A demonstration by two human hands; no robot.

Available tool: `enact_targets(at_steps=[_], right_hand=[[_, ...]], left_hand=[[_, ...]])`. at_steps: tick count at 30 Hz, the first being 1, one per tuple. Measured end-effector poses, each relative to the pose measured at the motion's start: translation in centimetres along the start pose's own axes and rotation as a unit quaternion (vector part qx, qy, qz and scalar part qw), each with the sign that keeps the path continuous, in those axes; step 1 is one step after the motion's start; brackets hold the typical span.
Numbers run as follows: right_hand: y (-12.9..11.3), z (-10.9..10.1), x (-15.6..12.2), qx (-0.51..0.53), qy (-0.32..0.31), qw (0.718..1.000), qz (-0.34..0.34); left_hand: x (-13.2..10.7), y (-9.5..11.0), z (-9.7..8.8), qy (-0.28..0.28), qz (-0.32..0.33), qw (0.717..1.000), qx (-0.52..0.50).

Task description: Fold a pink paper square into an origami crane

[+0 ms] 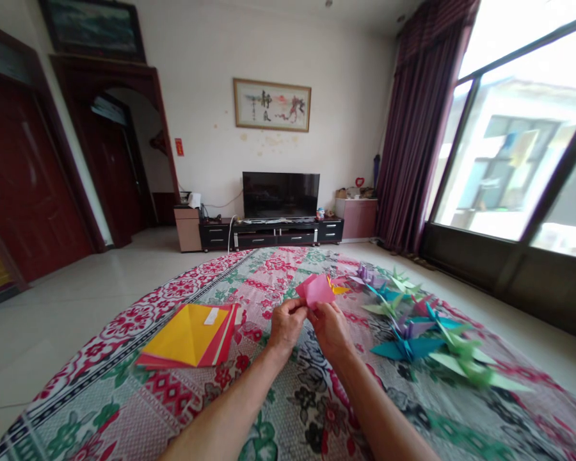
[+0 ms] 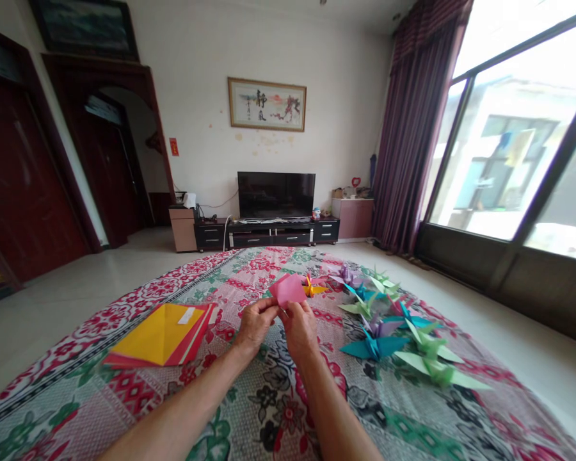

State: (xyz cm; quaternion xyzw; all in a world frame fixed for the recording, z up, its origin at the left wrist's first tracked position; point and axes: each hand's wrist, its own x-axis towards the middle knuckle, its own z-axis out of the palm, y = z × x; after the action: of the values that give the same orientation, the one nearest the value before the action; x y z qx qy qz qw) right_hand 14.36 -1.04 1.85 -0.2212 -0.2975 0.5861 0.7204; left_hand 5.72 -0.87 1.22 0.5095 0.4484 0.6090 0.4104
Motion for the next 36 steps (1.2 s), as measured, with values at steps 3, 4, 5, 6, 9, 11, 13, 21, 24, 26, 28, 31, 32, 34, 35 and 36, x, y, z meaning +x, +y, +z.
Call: enact_targets(at_steps=[3, 4, 5, 6, 9, 11, 13, 21, 24, 26, 28, 31, 32, 34, 35, 36], right_hand=[[0.0, -0.3, 0.1, -0.003, 0.018, 1.0, 0.024], [0.0, -0.4, 0.2, -0.007, 0.022, 0.999, 0.034], [0.0, -0.5, 0.2, -0.011, 0.022, 0.999, 0.044], [0.1, -0.7, 0.2, -0.014, 0.02, 0.998, 0.052], [0.2, -0.9, 0.4, -0.011, 0.02, 0.997, 0.069], [0.2, -0.9, 0.4, -0.002, 0.038, 0.995, 0.089], [0.1, -0.9, 0.4, 0.007, 0.057, 0.992, 0.116], [-0.1, -0.6, 0.3, 0.028, 0.04, 0.987, 0.153], [-0.2, -0.8, 0.3, 0.018, 0.034, 0.986, 0.163], [-0.3, -1.0, 0.3, 0.014, 0.03, 0.985, 0.169], [-0.3, -1.2, 0.3, 0.013, 0.021, 0.986, 0.168], [-0.1, -1.4, 0.3, 0.008, 0.003, 0.987, 0.162], [0.0, -1.4, 0.3, 0.004, -0.001, 0.987, 0.159], [0.1, -1.4, 0.2, -0.004, -0.007, 0.988, 0.155], [0.1, -1.4, 0.2, -0.008, -0.011, 0.988, 0.152], [0.2, -1.4, 0.2, -0.011, -0.014, 0.989, 0.15]], left_hand=[[0.3, -0.4, -0.5, -0.011, 0.057, 0.997, 0.049], [0.3, -0.4, -0.5, -0.014, 0.073, 0.995, 0.061], [0.4, -0.4, -0.6, -0.019, 0.087, 0.994, 0.069], [0.3, -0.3, -0.6, -0.026, 0.099, 0.992, 0.074], [0.2, 0.1, -0.6, -0.062, 0.119, 0.988, 0.077], [0.1, 0.4, -0.7, -0.083, 0.123, 0.986, 0.079], [0.0, 0.5, -0.7, -0.093, 0.122, 0.985, 0.083], [0.2, 0.1, -1.0, -0.078, 0.111, 0.986, 0.098], [0.4, -0.1, -1.1, -0.077, 0.103, 0.987, 0.092], [0.5, -0.2, -1.2, -0.077, 0.096, 0.989, 0.081], [0.7, -0.4, -1.2, -0.075, 0.093, 0.99, 0.069], [0.9, -0.5, -1.2, -0.063, 0.095, 0.992, 0.056], [0.9, -0.6, -1.2, -0.058, 0.093, 0.993, 0.05], [0.9, -0.6, -1.1, -0.05, 0.085, 0.995, 0.032], [0.9, -0.5, -1.1, -0.045, 0.08, 0.996, 0.022], [0.9, -0.5, -1.1, -0.041, 0.073, 0.996, 0.011]])
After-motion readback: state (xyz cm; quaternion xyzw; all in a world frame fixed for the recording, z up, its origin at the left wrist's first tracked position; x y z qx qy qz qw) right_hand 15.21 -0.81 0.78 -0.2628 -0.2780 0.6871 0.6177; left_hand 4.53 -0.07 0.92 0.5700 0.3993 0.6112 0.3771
